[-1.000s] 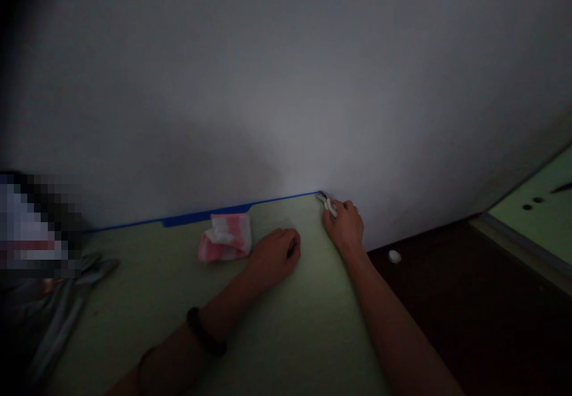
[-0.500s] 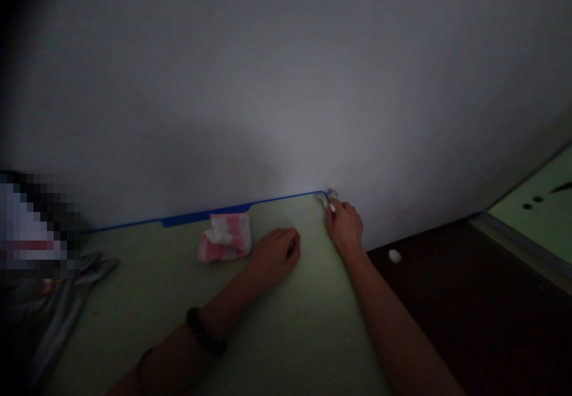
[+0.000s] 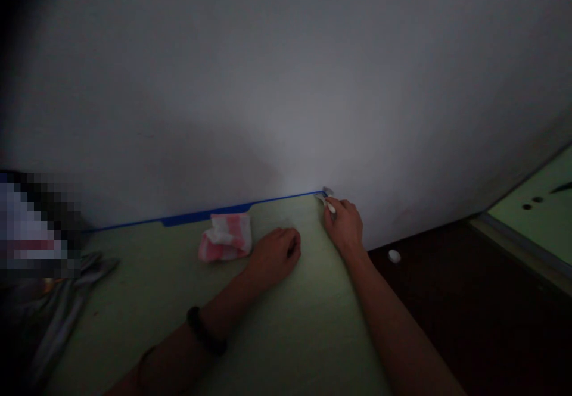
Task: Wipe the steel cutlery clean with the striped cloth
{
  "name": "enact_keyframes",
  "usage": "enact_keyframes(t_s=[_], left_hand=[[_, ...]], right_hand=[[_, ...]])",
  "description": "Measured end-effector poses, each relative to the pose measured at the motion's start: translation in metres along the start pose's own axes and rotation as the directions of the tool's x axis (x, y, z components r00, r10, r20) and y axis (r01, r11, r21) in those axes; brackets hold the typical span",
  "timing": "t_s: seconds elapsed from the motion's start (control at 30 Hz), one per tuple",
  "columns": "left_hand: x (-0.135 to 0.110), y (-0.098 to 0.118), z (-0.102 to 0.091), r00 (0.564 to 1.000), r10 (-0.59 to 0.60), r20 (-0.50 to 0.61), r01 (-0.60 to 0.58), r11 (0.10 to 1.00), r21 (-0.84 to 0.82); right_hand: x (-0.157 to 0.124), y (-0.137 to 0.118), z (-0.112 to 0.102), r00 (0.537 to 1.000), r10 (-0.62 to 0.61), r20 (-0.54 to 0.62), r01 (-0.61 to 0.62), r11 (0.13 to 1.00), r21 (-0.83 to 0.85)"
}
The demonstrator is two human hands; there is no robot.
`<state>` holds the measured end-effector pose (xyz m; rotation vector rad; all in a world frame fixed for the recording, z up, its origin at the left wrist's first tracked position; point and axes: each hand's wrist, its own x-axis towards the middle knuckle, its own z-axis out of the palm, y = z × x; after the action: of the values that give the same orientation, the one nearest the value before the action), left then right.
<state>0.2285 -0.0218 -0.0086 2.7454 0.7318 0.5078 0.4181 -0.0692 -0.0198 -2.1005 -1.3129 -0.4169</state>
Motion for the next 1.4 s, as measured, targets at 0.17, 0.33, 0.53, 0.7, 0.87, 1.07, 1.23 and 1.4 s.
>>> enact_keyframes(t_s=[0.17, 0.33, 0.53, 0.7, 0.87, 1.07, 1.23, 1.4], left_hand=[[0.0, 0.001, -0.001, 1.0, -0.01, 0.0, 0.01, 1.0, 0.002], [0.001, 0.002, -0.002, 1.0, -0.016, 0.012, 0.016, 1.0, -0.008], [0.001, 0.002, -0.003, 0.999, -0.027, 0.021, 0.027, 0.999, -0.017], [0.0, 0.001, -0.003, 1.0, -0.017, 0.018, 0.017, 1.0, -0.016], [0.001, 0.002, -0.003, 0.999, -0.021, 0.027, 0.021, 1.0, -0.011], [0.001, 0.002, -0.002, 1.0, -0.017, 0.019, 0.017, 1.0, -0.006], [0.001, 0.001, 0.0, 1.0, -0.003, 0.0, 0.003, 1.0, 0.003], [0.001, 0.0, -0.001, 1.0, 0.017, -0.01, -0.017, 1.0, 0.008]], right_hand=[[0.0, -0.006, -0.004, 0.992, -0.118, 0.042, 0.116, 0.993, 0.03], [0.0, -0.012, -0.006, 0.956, -0.249, 0.157, 0.253, 0.967, -0.007], [-0.003, -0.014, -0.004, 0.958, -0.228, 0.173, 0.244, 0.967, -0.072], [-0.003, -0.011, -0.002, 0.995, -0.094, 0.038, 0.096, 0.994, -0.052], [0.003, 0.006, 0.006, 0.994, 0.104, 0.043, -0.104, 0.995, -0.004], [0.004, 0.011, 0.011, 0.995, 0.093, 0.038, -0.093, 0.996, 0.009], [-0.001, -0.004, 0.003, 0.995, -0.094, 0.031, 0.095, 0.995, -0.02], [-0.002, -0.01, -0.001, 0.975, -0.172, 0.14, 0.183, 0.981, -0.07]])
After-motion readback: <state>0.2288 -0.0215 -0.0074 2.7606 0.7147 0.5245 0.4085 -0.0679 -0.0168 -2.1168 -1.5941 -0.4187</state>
